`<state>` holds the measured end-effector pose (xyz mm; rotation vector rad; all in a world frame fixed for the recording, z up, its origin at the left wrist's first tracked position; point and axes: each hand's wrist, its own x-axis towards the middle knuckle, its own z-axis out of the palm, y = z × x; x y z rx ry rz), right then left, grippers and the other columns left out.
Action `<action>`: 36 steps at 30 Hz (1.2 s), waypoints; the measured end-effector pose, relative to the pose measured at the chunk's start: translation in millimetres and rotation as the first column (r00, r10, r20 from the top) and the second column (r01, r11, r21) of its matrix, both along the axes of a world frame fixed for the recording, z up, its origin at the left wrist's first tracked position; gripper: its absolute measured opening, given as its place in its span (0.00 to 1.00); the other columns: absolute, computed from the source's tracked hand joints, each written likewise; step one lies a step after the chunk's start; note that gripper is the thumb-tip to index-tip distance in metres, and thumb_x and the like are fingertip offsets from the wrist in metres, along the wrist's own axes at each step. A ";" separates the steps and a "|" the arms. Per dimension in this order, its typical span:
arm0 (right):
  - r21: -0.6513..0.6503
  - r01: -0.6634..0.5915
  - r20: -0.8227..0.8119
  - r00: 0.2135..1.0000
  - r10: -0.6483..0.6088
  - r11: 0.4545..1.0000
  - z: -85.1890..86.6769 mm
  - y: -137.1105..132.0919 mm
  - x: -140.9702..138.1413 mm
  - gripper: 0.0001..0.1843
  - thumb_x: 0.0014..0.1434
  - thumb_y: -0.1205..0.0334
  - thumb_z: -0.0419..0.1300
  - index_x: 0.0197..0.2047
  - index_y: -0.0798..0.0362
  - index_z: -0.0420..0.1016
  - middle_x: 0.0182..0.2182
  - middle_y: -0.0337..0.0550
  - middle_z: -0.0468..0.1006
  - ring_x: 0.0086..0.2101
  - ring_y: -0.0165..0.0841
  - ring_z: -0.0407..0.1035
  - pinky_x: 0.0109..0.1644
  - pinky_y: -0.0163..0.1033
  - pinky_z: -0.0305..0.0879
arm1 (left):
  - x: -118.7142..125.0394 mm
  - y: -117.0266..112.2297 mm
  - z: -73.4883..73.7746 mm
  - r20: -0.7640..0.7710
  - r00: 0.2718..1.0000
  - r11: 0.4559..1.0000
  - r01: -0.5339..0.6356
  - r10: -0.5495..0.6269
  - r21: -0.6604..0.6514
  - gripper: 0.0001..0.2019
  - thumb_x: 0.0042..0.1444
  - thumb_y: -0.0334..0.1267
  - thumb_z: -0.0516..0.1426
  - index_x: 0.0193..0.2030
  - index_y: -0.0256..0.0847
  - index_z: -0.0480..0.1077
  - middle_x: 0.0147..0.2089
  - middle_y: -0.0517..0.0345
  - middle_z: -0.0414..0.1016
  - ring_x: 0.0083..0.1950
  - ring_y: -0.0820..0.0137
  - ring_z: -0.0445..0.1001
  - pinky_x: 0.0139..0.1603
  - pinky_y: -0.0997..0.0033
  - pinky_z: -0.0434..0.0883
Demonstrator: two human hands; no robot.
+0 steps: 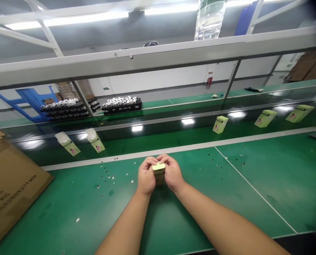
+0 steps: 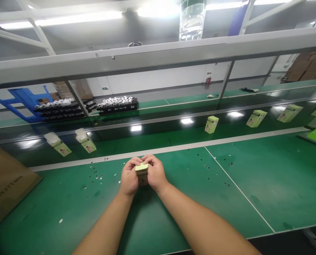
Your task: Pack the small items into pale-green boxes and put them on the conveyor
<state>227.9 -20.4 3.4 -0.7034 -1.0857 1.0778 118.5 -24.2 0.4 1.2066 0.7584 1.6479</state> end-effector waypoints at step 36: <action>0.167 -0.175 0.296 0.948 0.119 0.970 -21.0 -4.3 15.4 0.05 0.60 0.60 0.56 0.40 0.49 0.66 0.47 0.44 0.68 0.48 0.36 0.67 0.54 0.44 0.64 | 0.2 -16.2 -2.9 -0.171 0.984 0.997 0.041 -0.051 -0.061 0.08 0.58 0.39 0.50 0.44 0.43 0.61 0.43 0.58 0.65 0.43 0.69 0.67 0.46 0.69 0.66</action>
